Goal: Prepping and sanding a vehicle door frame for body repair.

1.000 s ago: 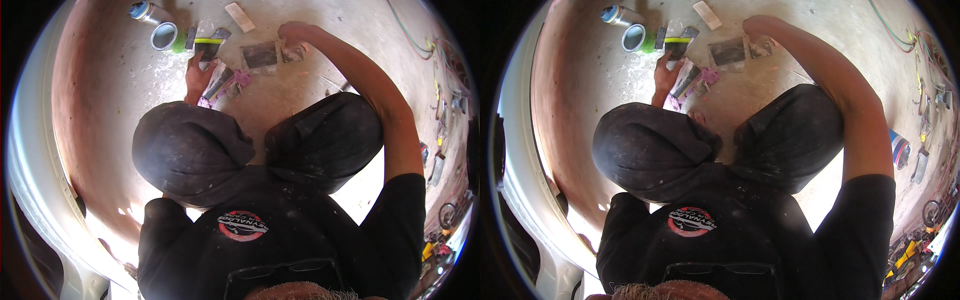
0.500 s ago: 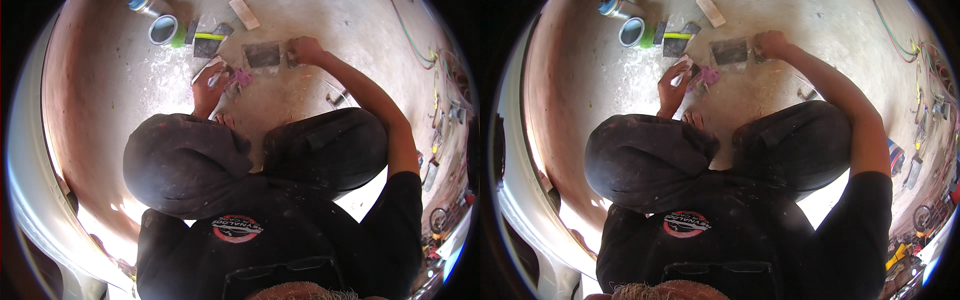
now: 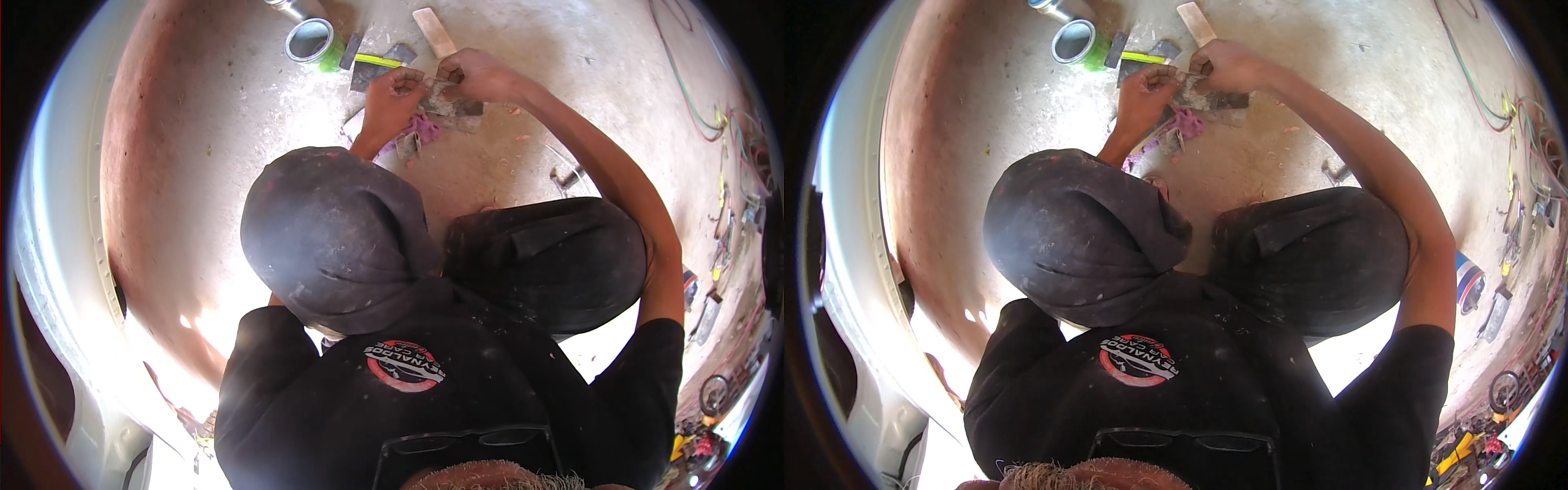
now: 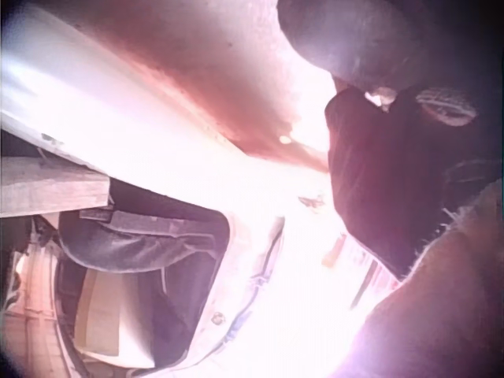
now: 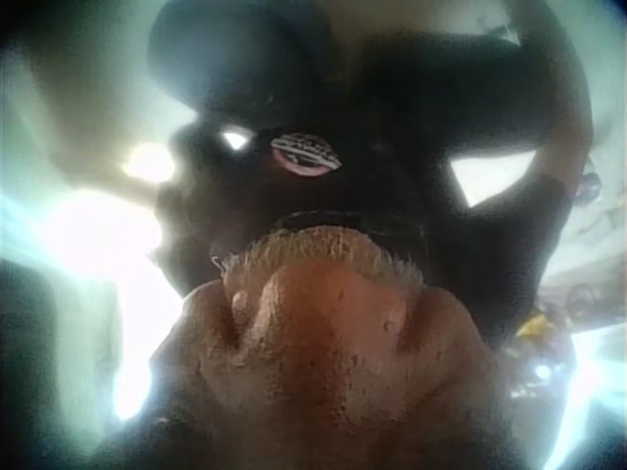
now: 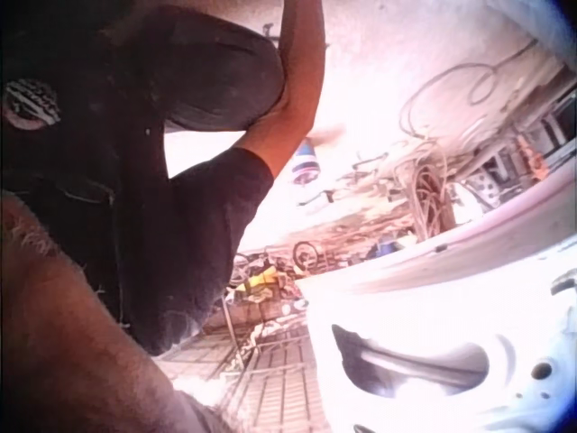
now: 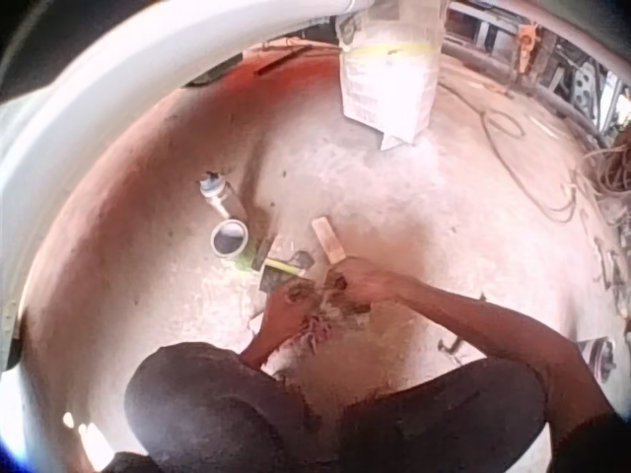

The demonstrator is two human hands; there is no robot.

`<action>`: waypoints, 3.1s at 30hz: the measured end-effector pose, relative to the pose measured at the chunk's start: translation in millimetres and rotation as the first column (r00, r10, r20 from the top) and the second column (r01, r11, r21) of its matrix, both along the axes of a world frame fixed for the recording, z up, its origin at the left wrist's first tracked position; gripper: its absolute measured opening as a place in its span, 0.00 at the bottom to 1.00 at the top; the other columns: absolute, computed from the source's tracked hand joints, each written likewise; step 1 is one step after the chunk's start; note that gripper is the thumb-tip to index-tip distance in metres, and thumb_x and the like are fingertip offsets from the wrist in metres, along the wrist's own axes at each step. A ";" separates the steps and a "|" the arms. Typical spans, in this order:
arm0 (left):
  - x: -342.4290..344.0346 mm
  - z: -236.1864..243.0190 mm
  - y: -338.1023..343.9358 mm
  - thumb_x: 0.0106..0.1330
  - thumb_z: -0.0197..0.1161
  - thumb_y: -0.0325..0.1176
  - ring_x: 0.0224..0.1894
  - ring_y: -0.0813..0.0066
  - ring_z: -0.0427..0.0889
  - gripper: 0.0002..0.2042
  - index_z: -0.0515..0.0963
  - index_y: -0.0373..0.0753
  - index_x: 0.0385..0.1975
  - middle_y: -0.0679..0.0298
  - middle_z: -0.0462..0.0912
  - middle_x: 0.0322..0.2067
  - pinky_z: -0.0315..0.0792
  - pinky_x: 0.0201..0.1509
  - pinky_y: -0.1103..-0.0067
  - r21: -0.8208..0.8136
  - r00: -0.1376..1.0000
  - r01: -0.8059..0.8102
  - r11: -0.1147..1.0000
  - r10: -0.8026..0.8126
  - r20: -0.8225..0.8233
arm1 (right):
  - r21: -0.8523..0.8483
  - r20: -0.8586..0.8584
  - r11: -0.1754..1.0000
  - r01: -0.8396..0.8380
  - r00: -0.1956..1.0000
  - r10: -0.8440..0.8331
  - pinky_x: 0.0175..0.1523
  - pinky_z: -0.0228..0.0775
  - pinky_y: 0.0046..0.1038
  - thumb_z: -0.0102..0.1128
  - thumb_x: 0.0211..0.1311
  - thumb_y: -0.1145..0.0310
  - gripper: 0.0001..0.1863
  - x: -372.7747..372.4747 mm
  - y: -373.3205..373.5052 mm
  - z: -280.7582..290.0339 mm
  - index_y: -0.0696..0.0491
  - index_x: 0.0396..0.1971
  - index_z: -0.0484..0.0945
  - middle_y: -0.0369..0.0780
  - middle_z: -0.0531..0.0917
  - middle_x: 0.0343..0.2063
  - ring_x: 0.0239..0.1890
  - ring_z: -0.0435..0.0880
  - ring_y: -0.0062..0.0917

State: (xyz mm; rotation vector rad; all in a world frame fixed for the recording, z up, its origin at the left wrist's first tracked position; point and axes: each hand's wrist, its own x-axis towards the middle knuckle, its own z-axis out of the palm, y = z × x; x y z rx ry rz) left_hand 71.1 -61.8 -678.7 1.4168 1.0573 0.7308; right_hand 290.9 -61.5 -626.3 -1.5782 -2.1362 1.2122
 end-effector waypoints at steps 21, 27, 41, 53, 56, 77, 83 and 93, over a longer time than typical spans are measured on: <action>-20.1 -13.6 -28.3 0.75 0.55 0.36 0.33 0.63 0.87 0.11 0.79 0.34 0.44 0.51 0.84 0.28 0.77 0.39 0.66 0.148 0.879 0.212 0.966 -0.123 -0.461 | 0.096 0.085 0.988 -0.117 0.990 0.109 0.33 0.73 0.35 0.73 0.53 0.70 0.12 -12.2 -30.7 22.7 0.59 0.33 0.82 0.42 0.84 0.24 0.25 0.82 0.28; -18.3 -27.0 -36.4 0.78 0.55 0.39 0.33 0.77 0.84 0.15 0.79 0.33 0.48 0.61 0.86 0.34 0.76 0.38 0.78 -0.312 0.983 -0.021 0.950 0.077 0.169 | -0.199 -0.138 0.971 0.135 0.977 -0.164 0.30 0.76 0.26 0.68 0.63 0.71 0.10 -4.9 -21.9 21.8 0.61 0.40 0.81 0.39 0.85 0.26 0.25 0.82 0.20; -14.8 2.5 -35.4 0.69 0.68 0.27 0.37 0.85 0.82 0.12 0.81 0.32 0.50 0.67 0.86 0.35 0.75 0.43 0.83 -0.020 0.974 0.004 1.000 0.001 0.227 | -0.157 -0.108 0.984 0.089 0.988 -0.107 0.30 0.76 0.27 0.68 0.63 0.70 0.13 -11.1 -33.1 20.9 0.60 0.44 0.80 0.40 0.85 0.27 0.25 0.82 0.22; -20.9 -1.5 -33.3 0.69 0.68 0.30 0.35 0.86 0.81 0.09 0.84 0.34 0.45 0.67 0.87 0.35 0.77 0.37 0.83 -0.047 0.993 0.008 0.999 -0.002 0.120 | -0.008 0.084 0.996 -0.090 0.992 0.090 0.48 0.79 0.37 0.71 0.51 0.67 0.20 -13.9 -29.6 18.5 0.57 0.45 0.85 0.47 0.89 0.38 0.41 0.88 0.40; -22.8 2.5 -31.4 0.69 0.68 0.31 0.32 0.84 0.82 0.09 0.85 0.33 0.43 0.66 0.87 0.32 0.78 0.35 0.81 0.017 0.994 0.096 0.995 -0.095 -0.048 | 0.005 0.092 0.991 -0.135 0.987 0.134 0.49 0.79 0.38 0.72 0.50 0.68 0.20 -9.0 -31.6 9.4 0.57 0.45 0.85 0.48 0.89 0.39 0.43 0.88 0.41; -31.2 0.6 -35.0 0.70 0.62 0.32 0.32 0.72 0.87 0.10 0.83 0.32 0.41 0.62 0.87 0.29 0.78 0.37 0.76 0.030 0.989 0.138 0.990 -0.135 -0.067 | -0.046 0.192 0.977 -0.209 0.958 0.214 0.51 0.78 0.39 0.72 0.49 0.70 0.19 -21.3 -28.0 21.9 0.56 0.44 0.86 0.48 0.89 0.40 0.45 0.88 0.42; -28.6 -1.2 -23.9 0.68 0.64 0.30 0.35 0.68 0.89 0.11 0.82 0.26 0.40 0.57 0.86 0.31 0.83 0.41 0.77 -0.360 0.959 0.265 0.895 -0.205 0.197 | 0.099 0.353 0.930 -0.354 0.886 0.300 0.50 0.78 0.40 0.71 0.51 0.68 0.15 -20.7 -31.6 25.7 0.51 0.41 0.87 0.44 0.88 0.37 0.44 0.87 0.41; -32.5 -7.9 -35.3 0.70 0.63 0.28 0.38 0.61 0.90 0.12 0.80 0.20 0.40 0.48 0.87 0.35 0.87 0.46 0.74 -0.489 0.969 0.223 0.843 -0.138 0.204 | 0.140 0.432 0.910 -0.389 0.852 0.297 0.52 0.76 0.40 0.71 0.53 0.66 0.12 -24.7 -38.8 19.5 0.47 0.40 0.87 0.41 0.88 0.37 0.46 0.85 0.39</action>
